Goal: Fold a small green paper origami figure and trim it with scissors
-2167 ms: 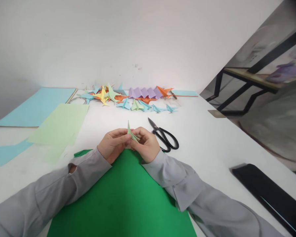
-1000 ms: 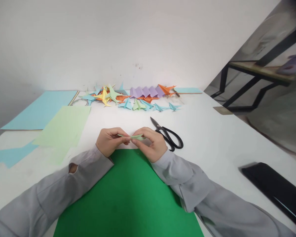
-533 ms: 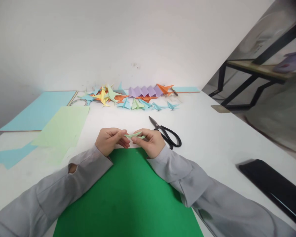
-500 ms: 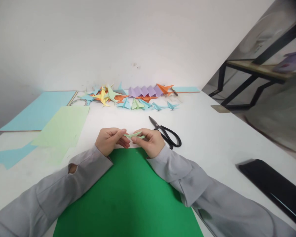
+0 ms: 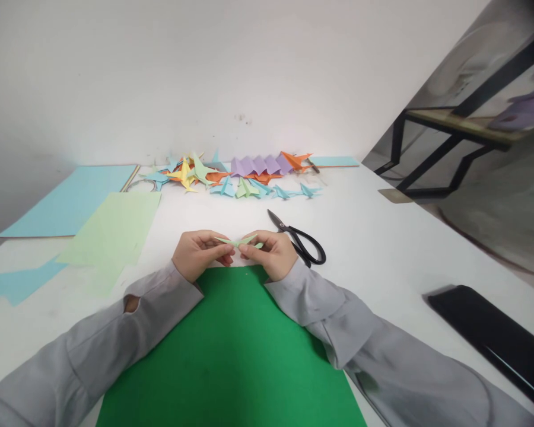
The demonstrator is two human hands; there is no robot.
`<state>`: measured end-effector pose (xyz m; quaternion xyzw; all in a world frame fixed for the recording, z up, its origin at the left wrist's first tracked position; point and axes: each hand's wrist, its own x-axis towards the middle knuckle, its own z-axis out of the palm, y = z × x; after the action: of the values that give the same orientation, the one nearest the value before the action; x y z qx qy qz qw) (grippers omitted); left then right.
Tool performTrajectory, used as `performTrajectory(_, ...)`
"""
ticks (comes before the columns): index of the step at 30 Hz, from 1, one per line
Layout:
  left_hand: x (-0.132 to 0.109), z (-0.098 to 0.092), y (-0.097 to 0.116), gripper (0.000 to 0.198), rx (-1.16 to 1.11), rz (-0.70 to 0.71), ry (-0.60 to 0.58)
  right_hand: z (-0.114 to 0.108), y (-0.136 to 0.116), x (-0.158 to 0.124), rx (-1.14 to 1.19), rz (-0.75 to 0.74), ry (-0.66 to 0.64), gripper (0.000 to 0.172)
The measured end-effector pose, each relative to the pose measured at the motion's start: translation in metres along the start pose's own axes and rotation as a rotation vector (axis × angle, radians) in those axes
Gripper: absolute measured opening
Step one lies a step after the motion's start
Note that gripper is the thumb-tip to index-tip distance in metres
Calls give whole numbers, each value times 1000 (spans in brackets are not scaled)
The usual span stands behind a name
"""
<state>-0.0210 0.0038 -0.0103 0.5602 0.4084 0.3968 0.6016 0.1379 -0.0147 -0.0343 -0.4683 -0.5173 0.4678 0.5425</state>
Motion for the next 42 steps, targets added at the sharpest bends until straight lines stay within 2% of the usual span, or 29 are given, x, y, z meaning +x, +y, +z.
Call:
performTrajectory(7,-3,-1,2,18,21,-101,22,1,-7,-2,9,79,-28,24)
performTrajectory(15,-2,-2,0,26,-88,-87,-22,1,-3,0,8,97,-24,23)
performTrajectory(25,0,1,2,45,-196,-66,-12,2,-14,-2,7,118,-18,26)
performTrajectory(31,-1,0,2,22,16,-82,-60,3,-10,-4,-94,80,-54,27)
performTrajectory(34,-2,0,1,21,0,-77,-42,4,-9,-4,-66,15,-29,29)
performTrajectory(38,-1,-2,-1,20,-17,-54,-19,6,-7,-4,90,-4,-27,50)
performTrajectory(42,0,-2,-2,18,2,-32,-21,7,-6,-5,110,-25,-45,45)
